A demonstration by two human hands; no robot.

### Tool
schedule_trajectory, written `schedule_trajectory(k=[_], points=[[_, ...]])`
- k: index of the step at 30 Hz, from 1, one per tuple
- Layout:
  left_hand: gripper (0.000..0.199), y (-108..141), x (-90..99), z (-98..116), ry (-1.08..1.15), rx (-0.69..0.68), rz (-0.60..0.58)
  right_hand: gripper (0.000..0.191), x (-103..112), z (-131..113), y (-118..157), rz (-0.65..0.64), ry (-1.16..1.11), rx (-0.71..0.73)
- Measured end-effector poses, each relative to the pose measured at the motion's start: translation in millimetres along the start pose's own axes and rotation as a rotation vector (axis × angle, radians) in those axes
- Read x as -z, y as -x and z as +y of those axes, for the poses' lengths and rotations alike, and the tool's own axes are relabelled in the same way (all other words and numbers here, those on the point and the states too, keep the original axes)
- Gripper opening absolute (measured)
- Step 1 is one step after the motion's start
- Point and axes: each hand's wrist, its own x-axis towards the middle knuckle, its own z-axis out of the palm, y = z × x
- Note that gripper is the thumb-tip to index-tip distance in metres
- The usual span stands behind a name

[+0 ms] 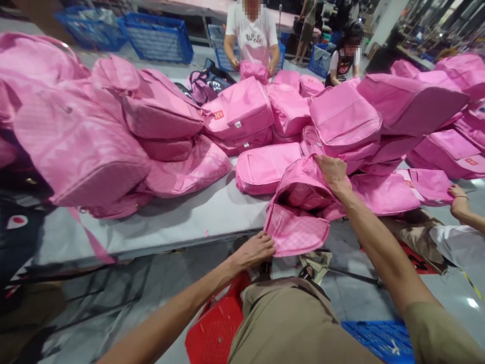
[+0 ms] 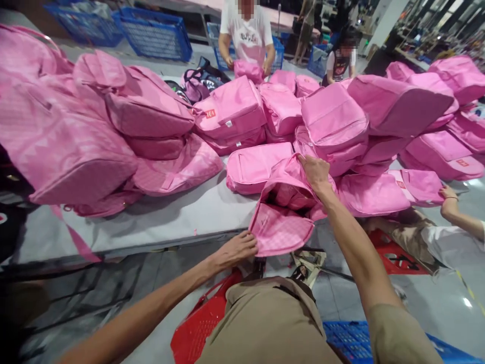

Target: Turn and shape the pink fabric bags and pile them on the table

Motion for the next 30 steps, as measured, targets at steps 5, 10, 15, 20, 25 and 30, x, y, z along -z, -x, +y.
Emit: schedule_trajectory(k=[5,10,15,20,25,30], points=[[0.075,-50,31.0,-8,0.02,0.262,0.154,0.034,9,-28,3,0.134,-0.351,0.136],[0.061,-102,36.2,-29,0.066,0.047,0.389,0.043,33,-5,42,0.172,-0.556,0.456],[0.056,-45,-34.1,-58,0.065,-0.038,0.424,0.079,11,31,97,0.007,-0.351,0.606],[0.057,17,-103.2,-64,0.132,0.11,-0.101,0.06,-14,25,99,0.037,-0.371,0.414],[0.066,-18,-99.7,-56,0.06,0.255,-0.327,0.047,-14,7,110,0.123,-0.393,0.365],[0.073,-86,-63.1,-66,0.031,0.259,-0.047,0.036,-18,1,148,0.251,-0.364,0.341]])
